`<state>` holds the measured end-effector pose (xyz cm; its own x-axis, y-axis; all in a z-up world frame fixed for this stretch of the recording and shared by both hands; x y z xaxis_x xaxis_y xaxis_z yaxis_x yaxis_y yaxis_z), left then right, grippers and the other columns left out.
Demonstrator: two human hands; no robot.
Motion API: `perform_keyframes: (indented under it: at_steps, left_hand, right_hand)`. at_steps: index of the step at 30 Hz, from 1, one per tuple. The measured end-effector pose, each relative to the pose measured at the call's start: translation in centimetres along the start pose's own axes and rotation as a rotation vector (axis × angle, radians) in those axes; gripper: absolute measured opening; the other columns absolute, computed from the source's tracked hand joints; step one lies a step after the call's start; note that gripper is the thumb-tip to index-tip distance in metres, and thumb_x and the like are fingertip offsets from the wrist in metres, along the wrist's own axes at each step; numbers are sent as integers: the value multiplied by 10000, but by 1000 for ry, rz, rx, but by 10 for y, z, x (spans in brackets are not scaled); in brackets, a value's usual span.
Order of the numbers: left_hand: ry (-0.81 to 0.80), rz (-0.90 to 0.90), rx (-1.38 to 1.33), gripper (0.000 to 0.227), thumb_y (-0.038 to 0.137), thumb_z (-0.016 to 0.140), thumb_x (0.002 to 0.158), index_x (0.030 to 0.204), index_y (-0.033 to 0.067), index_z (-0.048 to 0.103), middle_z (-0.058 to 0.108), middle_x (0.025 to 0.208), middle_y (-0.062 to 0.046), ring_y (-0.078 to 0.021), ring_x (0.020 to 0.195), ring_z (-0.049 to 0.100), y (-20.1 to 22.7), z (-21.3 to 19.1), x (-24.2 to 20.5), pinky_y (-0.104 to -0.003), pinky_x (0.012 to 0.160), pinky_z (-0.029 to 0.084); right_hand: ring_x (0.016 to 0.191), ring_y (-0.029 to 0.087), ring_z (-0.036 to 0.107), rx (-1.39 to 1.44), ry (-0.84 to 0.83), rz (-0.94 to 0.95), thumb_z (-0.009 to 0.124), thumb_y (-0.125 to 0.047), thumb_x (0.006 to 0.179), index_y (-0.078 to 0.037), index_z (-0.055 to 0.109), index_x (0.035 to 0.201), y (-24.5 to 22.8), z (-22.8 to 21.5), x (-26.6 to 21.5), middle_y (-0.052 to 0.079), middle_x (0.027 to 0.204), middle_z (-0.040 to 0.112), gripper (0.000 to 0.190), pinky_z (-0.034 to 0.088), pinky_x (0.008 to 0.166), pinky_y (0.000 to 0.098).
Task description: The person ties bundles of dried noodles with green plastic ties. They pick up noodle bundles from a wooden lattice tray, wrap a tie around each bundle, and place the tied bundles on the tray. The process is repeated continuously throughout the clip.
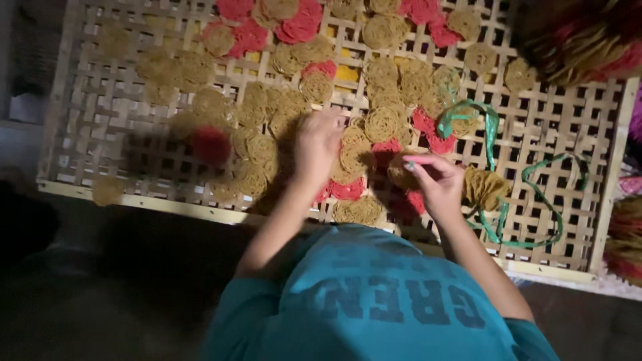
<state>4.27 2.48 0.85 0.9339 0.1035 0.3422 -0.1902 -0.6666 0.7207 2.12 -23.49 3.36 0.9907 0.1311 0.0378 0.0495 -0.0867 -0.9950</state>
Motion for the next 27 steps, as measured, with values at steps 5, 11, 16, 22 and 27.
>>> perform_keyframes:
  at_steps: [5,11,16,22,27]
  left_hand:
    - [-23,-285,358,619,298,819,865,1405,108,583,515,1401,-132,-335,1322,451,-79,-31,57,-541,1089,389]
    - [-88,-520,461,571,255,825,838,1350,150,593,471,1439,-146,-400,1286,408,-111,-72,58,-628,1004,342]
    - [-147,-471,173,377,224,786,878,1221,219,630,618,1344,-81,-303,1299,586,-128,-62,45,-502,1096,450]
    - [27,-250,435,573,236,901,744,1244,107,653,605,1322,-162,-361,1211,572,-137,-57,44,-477,1026,445]
    - [-45,-191,495,436,179,776,850,1257,59,675,693,1279,-177,-329,1090,695,-150,-65,42,-429,941,543]
  right_hand:
    - [835,125,707,199,32,76,686,22,982,12,737,1035,32,-6,-5,92,953,749,74,585,806,268]
    - [849,101,681,133,71,33,679,9,1000,5,716,1037,35,-13,-11,57,948,722,53,554,805,253]
    - [845,90,665,166,89,52,685,-4,1004,-2,708,1032,33,-9,-13,39,958,714,36,540,790,250]
    - [889,91,647,16,62,-55,701,0,986,12,710,1025,20,-2,-9,39,979,707,41,514,822,232]
    - [882,90,628,116,82,48,704,8,979,16,716,1030,16,-2,-14,33,961,687,54,501,805,232]
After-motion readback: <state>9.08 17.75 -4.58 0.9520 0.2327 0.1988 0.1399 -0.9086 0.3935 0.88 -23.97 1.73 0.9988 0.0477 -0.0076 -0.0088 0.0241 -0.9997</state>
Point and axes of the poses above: each hand's wrist, its own x-axis towards the middle knuckle, its own z-axis out of the palm, y = z × x, the point moved 3 cm from there along x, towards the middle knuckle
